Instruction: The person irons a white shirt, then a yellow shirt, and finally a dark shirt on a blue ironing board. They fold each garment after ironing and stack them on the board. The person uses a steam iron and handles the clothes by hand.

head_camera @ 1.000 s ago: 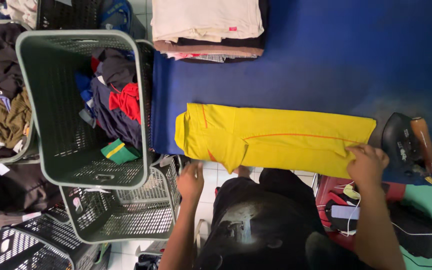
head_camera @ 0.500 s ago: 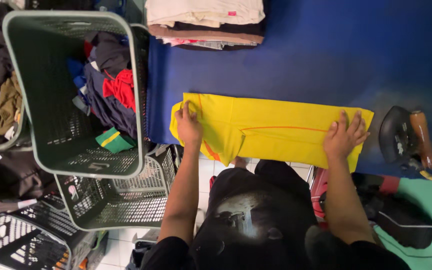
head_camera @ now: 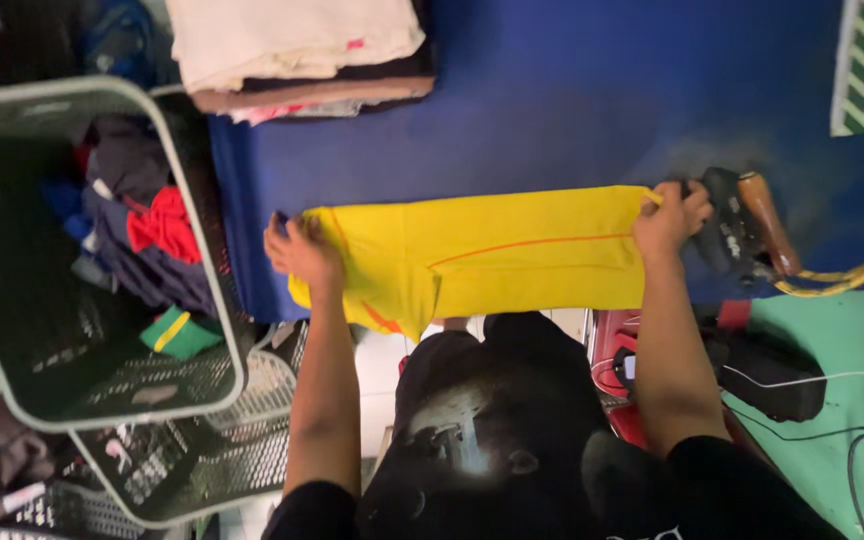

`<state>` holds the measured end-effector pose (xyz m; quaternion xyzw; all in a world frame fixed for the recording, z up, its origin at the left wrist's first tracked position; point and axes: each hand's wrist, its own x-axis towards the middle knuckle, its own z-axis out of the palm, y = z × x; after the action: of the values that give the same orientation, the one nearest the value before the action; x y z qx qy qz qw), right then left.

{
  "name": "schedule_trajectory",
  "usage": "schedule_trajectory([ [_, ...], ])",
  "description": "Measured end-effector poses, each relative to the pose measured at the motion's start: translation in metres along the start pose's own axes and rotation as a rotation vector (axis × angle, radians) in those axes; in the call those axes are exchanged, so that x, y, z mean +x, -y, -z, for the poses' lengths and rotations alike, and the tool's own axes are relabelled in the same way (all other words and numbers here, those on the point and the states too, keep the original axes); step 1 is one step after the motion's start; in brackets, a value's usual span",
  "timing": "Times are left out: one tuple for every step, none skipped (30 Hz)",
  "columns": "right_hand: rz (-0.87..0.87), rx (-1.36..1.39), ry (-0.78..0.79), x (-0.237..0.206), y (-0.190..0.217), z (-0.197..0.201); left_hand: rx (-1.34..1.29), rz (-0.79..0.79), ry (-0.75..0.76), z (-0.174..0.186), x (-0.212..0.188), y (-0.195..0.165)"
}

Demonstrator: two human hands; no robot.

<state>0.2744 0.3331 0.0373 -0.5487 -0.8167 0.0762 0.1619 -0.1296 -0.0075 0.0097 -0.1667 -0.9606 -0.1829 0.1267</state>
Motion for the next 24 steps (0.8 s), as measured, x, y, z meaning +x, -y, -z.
schedule_trajectory([
  [0.037,0.025,-0.025,0.002,-0.005,0.002,-0.016,0.011,0.026,-0.002,-0.001,0.003],
  [0.0,0.175,0.056,0.002,-0.012,0.004,-0.044,-0.001,0.034,-0.003,-0.002,0.006],
  [-0.036,0.325,0.133,0.002,-0.018,0.007,-0.072,-0.011,0.041,-0.004,-0.002,0.009],
  [-0.069,0.478,0.205,0.004,-0.024,0.009,-0.102,-0.022,0.047,-0.006,-0.001,0.012],
  [-0.015,0.505,0.134,0.005,-0.029,0.012,-0.127,0.017,0.077,-0.007,0.001,0.016],
  [0.041,0.529,0.061,0.008,-0.034,0.014,-0.151,0.054,0.109,-0.009,0.004,0.017],
  [0.096,0.551,-0.007,0.01,-0.038,0.015,-0.172,0.091,0.144,-0.01,0.007,0.018],
  [0.069,0.513,0.01,0.011,-0.04,0.014,-0.144,0.088,0.191,-0.011,0.01,0.017],
  [0.04,0.477,0.028,0.012,-0.04,0.012,-0.114,0.083,0.237,-0.011,0.012,0.016],
  [0.016,0.442,0.042,0.011,-0.039,0.01,-0.087,0.079,0.278,-0.011,0.013,0.013],
  [0.021,0.289,0.014,0.008,-0.036,0.007,-0.069,-0.055,0.162,-0.011,0.013,0.009],
  [0.03,0.139,-0.016,0.002,-0.031,0.003,-0.053,-0.186,0.04,-0.009,0.011,0.006],
  [0.039,-0.008,-0.05,-0.005,-0.028,0.0,-0.038,-0.317,-0.088,-0.006,0.01,0.002],
  [0.077,0.006,-0.001,-0.014,-0.024,-0.003,-0.018,-0.398,0.031,-0.003,0.007,0.0],
  [0.114,0.02,0.051,-0.026,-0.017,-0.006,0.006,-0.481,0.152,0.001,0.005,-0.002],
  [0.148,0.033,0.113,-0.036,-0.015,-0.008,0.036,-0.563,0.283,0.004,0.003,-0.003],
  [0.161,-0.015,0.11,-0.044,-0.013,-0.009,0.056,-0.543,0.318,0.007,0.001,-0.004],
  [0.172,-0.065,0.106,-0.051,-0.011,-0.012,0.075,-0.524,0.353,0.009,0.0,-0.004],
  [0.179,-0.119,0.099,-0.055,-0.01,-0.013,0.088,-0.51,0.387,0.01,0.0,-0.004],
  [0.164,-0.112,0.123,-0.057,-0.01,-0.013,0.072,-0.502,0.408,0.009,0.001,-0.004],
  [0.154,-0.106,0.144,-0.055,-0.01,-0.012,0.055,-0.488,0.426,0.007,0.001,-0.005],
  [0.148,-0.096,0.17,-0.054,-0.011,-0.009,0.042,-0.47,0.445,0.004,0.0,-0.005],
  [0.151,-0.118,0.154,-0.052,-0.01,-0.006,0.074,-0.502,0.372,0.001,-0.002,-0.005],
  [0.16,-0.138,0.133,-0.05,-0.01,-0.001,0.104,-0.529,0.291,-0.003,-0.005,-0.004],
])
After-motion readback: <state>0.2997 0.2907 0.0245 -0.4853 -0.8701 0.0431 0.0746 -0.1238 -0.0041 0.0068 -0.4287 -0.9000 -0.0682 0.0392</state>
